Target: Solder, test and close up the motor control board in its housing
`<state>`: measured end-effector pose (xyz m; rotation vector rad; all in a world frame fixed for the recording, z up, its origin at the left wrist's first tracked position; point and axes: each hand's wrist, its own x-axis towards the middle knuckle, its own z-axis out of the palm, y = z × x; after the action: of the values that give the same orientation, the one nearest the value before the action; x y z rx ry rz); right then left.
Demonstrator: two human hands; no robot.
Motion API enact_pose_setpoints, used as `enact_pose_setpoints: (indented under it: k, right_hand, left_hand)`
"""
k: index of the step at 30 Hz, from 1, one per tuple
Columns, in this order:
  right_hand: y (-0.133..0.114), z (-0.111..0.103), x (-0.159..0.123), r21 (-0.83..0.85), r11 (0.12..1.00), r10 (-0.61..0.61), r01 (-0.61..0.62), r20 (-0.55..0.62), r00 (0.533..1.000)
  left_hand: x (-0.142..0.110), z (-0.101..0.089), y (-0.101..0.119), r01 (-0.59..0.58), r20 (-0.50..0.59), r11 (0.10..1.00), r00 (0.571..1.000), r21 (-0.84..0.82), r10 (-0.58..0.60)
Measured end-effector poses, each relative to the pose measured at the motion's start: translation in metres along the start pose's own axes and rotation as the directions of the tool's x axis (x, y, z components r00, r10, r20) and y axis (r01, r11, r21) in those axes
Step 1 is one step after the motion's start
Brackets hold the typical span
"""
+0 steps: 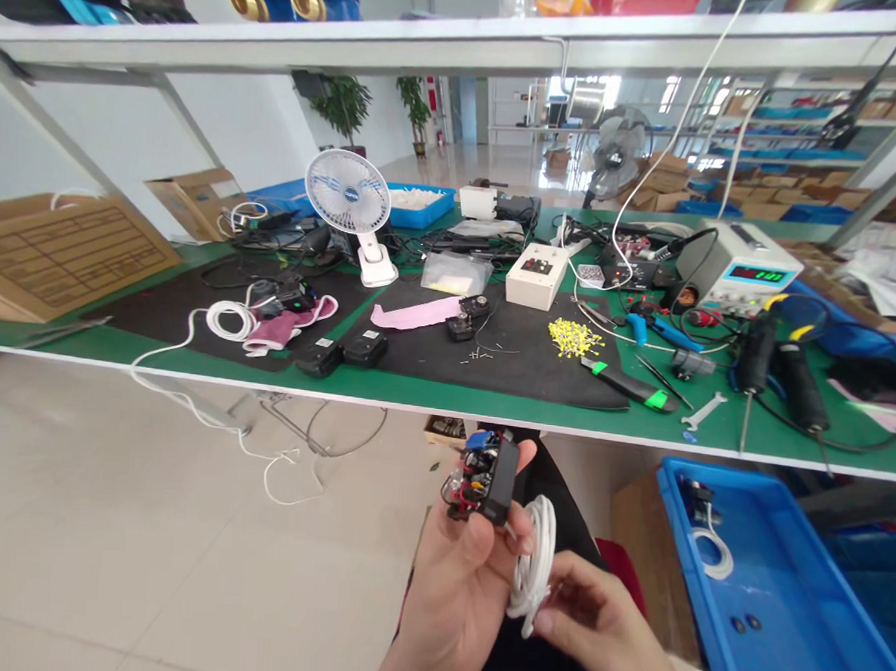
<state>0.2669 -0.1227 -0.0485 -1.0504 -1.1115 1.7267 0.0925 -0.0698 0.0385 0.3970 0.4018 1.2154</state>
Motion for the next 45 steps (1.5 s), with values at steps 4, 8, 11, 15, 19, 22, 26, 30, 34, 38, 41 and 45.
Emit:
enact_pose_setpoints:
  k: [4, 8, 11, 15, 19, 22, 26, 30, 34, 38, 41, 45]
  right_hand:
    - [-0.002, 0.001, -0.002, -0.149, 0.985, -0.077, 0.081, 0.036, 0.996]
    - [-0.005, 0.003, -0.003, -0.228, 0.964, -0.139, 0.139, 0.016, 0.990]
    - [-0.009, -0.001, -0.005, -0.291, 0.944, -0.169, 0.153, -0.033, 0.985]
    - [-0.020, -0.011, -0.011, -0.604, 0.769, -0.339, 0.211, -0.106, 0.935]
    - [-0.033, -0.030, -0.010, -0.876, 0.416, -0.579, 0.243, -0.049, 0.814]
    - [-0.049, -0.055, 0.000, -0.951, 0.219, -0.686, 0.220, 0.011, 0.728]
    - [-0.087, -0.101, 0.033, -0.984, -0.076, -0.735, 0.159, 0.164, 0.658]
    - [-0.141, -0.144, 0.092, -0.963, -0.199, -0.755, 0.181, 0.268, 0.599]
    - [-0.192, -0.170, 0.177, -0.968, -0.158, -0.824, 0.195, 0.238, 0.514]
    - [-0.230, -0.182, 0.267, -0.973, -0.072, -0.869, 0.218, 0.169, 0.466]
    - [-0.250, -0.187, 0.328, -0.967, -0.004, -0.870, 0.256, 0.130, 0.475]
    - [-0.260, -0.198, 0.391, -0.955, 0.114, -0.845, 0.275, 0.052, 0.533]
  left_hand:
    - [0.001, 0.002, 0.001, -0.099, -0.058, 0.981, 0.992, 0.165, 0.109]
    - [0.006, 0.005, 0.001, -0.201, -0.128, 0.923, 0.959, 0.329, 0.254]
    - [0.010, 0.010, 0.002, -0.245, -0.162, 0.846, 0.920, 0.473, 0.357]
    - [0.011, 0.016, 0.008, -0.242, -0.184, 0.751, 0.881, 0.614, 0.435]
    - [0.021, 0.015, 0.013, -0.251, -0.148, 0.711, 0.882, 0.656, 0.447]
    - [0.044, 0.005, 0.020, -0.283, -0.104, 0.692, 0.882, 0.665, 0.460]
    - [0.090, -0.009, 0.035, -0.237, -0.070, 0.610, 0.898, 0.756, 0.435]
    - [0.143, -0.011, 0.051, -0.123, -0.007, 0.396, 0.950, 0.910, 0.313]
    - [0.200, -0.009, 0.067, -0.045, 0.033, 0.057, 0.980, 0.997, 0.198]
    - [0.260, -0.006, 0.091, -0.095, 0.108, -0.191, 0.993, 0.977, 0.056]
    - [0.307, -0.004, 0.107, -0.136, 0.132, -0.294, 0.991, 0.946, -0.034]
    - [0.363, -0.008, 0.114, -0.135, 0.101, -0.377, 0.989, 0.916, -0.109]
